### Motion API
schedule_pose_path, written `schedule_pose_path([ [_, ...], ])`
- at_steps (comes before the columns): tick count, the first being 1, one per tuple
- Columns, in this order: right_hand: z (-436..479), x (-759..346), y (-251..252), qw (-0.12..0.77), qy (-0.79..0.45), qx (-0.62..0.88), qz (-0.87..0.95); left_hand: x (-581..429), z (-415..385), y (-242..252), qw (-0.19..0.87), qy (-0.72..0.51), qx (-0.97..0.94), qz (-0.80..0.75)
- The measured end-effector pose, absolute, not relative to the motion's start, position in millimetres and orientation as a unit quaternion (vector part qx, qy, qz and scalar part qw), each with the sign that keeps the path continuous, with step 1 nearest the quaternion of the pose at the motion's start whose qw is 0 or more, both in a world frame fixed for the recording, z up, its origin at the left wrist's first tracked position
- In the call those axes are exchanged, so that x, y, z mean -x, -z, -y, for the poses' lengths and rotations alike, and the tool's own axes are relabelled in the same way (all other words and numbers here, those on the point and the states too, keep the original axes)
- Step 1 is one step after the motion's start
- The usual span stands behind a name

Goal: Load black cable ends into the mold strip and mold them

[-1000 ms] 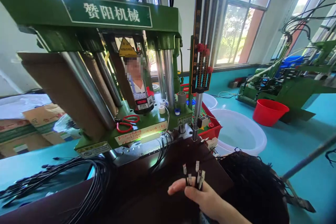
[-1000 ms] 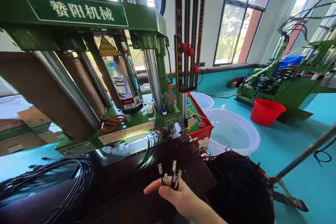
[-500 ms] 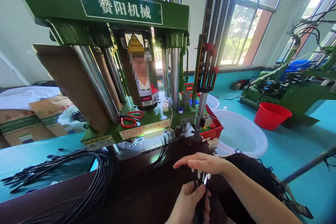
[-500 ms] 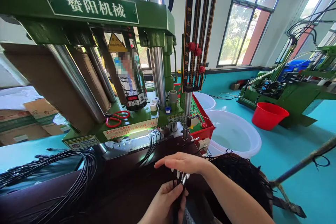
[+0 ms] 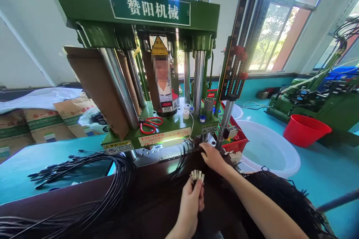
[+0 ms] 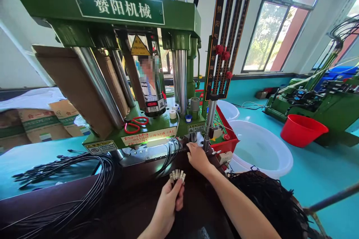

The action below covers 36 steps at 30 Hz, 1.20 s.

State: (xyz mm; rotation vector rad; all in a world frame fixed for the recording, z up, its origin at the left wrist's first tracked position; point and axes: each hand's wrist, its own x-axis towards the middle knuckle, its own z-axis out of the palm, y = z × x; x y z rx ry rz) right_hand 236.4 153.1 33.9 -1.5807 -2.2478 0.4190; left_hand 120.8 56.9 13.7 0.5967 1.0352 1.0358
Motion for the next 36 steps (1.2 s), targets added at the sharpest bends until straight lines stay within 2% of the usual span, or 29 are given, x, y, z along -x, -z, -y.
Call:
schedule_pose_path([
  [4, -174, -224, -14, 0.145, -0.100, 0.586, 0.791, -108, -57, -5, 0.695, -0.486, -0.266, -0.459],
  [8, -167, -222, -16, 0.098, -0.118, 0.584, 0.797, -102, -53, 0, 0.695, -0.482, -0.273, -0.458],
  [16, -96, -268, -27, 0.047, -0.351, 0.591, 0.725, -110, -49, 1, 0.709, -0.421, -0.309, -0.474],
  [18, -74, -274, -23, 0.111, -0.446, 0.593, 0.661, -116, -49, -1, 0.724, -0.396, -0.326, -0.461],
  [20, -56, -275, -17, 0.240, -0.531, 0.573, 0.577, -123, -50, -3, 0.730, -0.375, -0.351, -0.451],
  [22, -45, -272, -13, 0.356, -0.568, 0.541, 0.508, -129, -50, -4, 0.732, -0.355, -0.376, -0.443],
  [24, -40, -268, -10, 0.409, -0.564, 0.525, 0.490, -135, -49, -4, 0.740, -0.342, -0.387, -0.430],
  [28, -39, -266, -6, 0.441, -0.560, 0.519, 0.471, -139, -50, -6, 0.743, -0.342, -0.388, -0.425],
  [36, -39, -269, -2, 0.446, -0.563, 0.524, 0.457, -141, -49, -6, 0.714, -0.363, -0.394, -0.451],
])
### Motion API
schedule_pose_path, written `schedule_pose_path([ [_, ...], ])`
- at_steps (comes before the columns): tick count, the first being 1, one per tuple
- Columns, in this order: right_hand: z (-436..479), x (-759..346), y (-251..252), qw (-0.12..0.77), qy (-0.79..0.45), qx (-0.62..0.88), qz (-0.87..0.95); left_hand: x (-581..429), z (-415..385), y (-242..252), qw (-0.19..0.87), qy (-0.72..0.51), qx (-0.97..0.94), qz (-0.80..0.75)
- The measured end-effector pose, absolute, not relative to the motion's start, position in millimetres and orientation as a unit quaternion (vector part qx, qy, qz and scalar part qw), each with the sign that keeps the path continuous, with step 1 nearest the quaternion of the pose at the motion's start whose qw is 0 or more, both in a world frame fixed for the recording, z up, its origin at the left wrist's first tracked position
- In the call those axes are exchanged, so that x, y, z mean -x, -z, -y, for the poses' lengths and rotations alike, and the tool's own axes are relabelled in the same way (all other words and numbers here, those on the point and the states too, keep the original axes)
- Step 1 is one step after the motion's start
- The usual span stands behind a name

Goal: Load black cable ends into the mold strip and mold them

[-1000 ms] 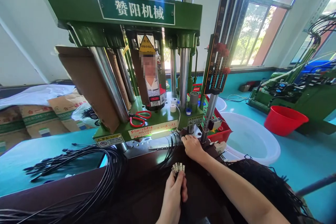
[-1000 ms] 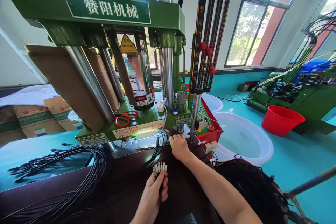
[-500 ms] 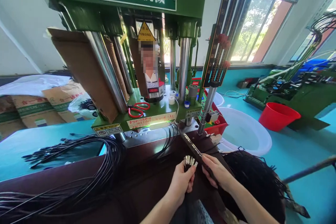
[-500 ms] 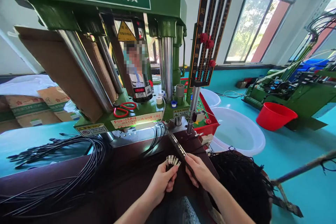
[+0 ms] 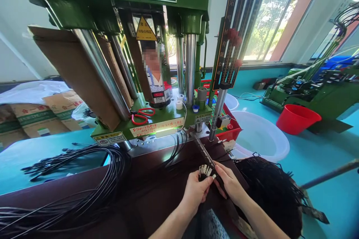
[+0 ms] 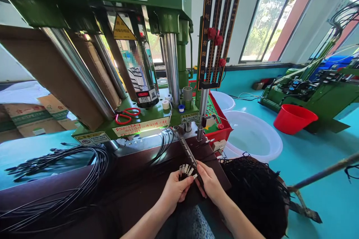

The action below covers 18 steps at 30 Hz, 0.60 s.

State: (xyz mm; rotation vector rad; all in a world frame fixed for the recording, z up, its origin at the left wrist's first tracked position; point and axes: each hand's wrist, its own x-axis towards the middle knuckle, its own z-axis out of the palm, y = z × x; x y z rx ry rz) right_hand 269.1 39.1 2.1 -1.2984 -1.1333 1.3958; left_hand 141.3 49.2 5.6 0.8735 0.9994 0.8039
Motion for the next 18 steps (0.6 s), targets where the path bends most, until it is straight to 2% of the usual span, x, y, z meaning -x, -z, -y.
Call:
schedule_pose_path([
  [4, -39, -268, 0, 0.433, -0.554, 0.529, 0.475, -145, -48, -3, 0.706, -0.366, -0.403, -0.453],
  [9, -38, -268, 6, 0.422, -0.503, 0.554, 0.511, -147, -48, 4, 0.641, -0.397, -0.455, -0.473],
  [12, -37, -268, 6, 0.425, -0.523, 0.548, 0.495, -139, -52, 3, 0.621, -0.410, -0.473, -0.472],
  [18, -37, -269, -2, 0.445, -0.566, 0.544, 0.432, -129, -60, 0, 0.673, -0.427, -0.358, -0.487],
])
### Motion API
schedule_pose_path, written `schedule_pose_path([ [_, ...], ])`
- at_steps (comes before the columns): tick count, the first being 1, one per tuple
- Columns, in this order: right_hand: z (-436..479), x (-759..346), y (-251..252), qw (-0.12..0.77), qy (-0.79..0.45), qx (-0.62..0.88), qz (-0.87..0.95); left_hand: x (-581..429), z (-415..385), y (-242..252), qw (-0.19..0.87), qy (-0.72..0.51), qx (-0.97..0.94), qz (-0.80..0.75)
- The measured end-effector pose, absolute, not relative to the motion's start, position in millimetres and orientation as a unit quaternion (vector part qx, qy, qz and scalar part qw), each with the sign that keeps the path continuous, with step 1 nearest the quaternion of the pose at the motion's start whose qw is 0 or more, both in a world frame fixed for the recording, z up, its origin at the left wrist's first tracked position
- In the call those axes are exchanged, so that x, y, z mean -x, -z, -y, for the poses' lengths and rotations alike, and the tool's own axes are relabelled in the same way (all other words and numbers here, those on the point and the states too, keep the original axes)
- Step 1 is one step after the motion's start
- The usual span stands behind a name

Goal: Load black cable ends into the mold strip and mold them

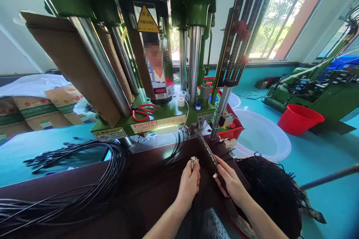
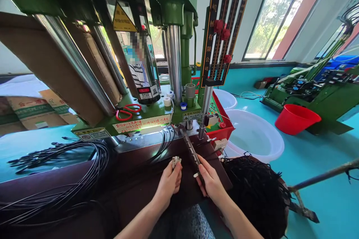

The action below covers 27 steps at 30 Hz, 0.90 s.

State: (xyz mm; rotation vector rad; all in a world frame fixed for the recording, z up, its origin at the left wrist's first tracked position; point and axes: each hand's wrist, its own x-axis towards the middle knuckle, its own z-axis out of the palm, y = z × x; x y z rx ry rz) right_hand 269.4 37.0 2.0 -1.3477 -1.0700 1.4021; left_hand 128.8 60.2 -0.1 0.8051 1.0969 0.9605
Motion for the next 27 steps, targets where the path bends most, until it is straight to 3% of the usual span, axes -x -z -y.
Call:
schedule_pose_path([
  [6, -39, -272, -1, 0.443, -0.575, 0.514, 0.457, -136, -56, 6, 0.629, -0.414, -0.467, -0.464],
  [20, -36, -269, 2, 0.382, -0.541, 0.537, 0.524, -137, -59, 10, 0.640, -0.421, -0.431, -0.476],
  [27, -39, -275, 4, 0.414, -0.574, 0.526, 0.471, -126, -65, -1, 0.683, -0.442, -0.333, -0.477],
])
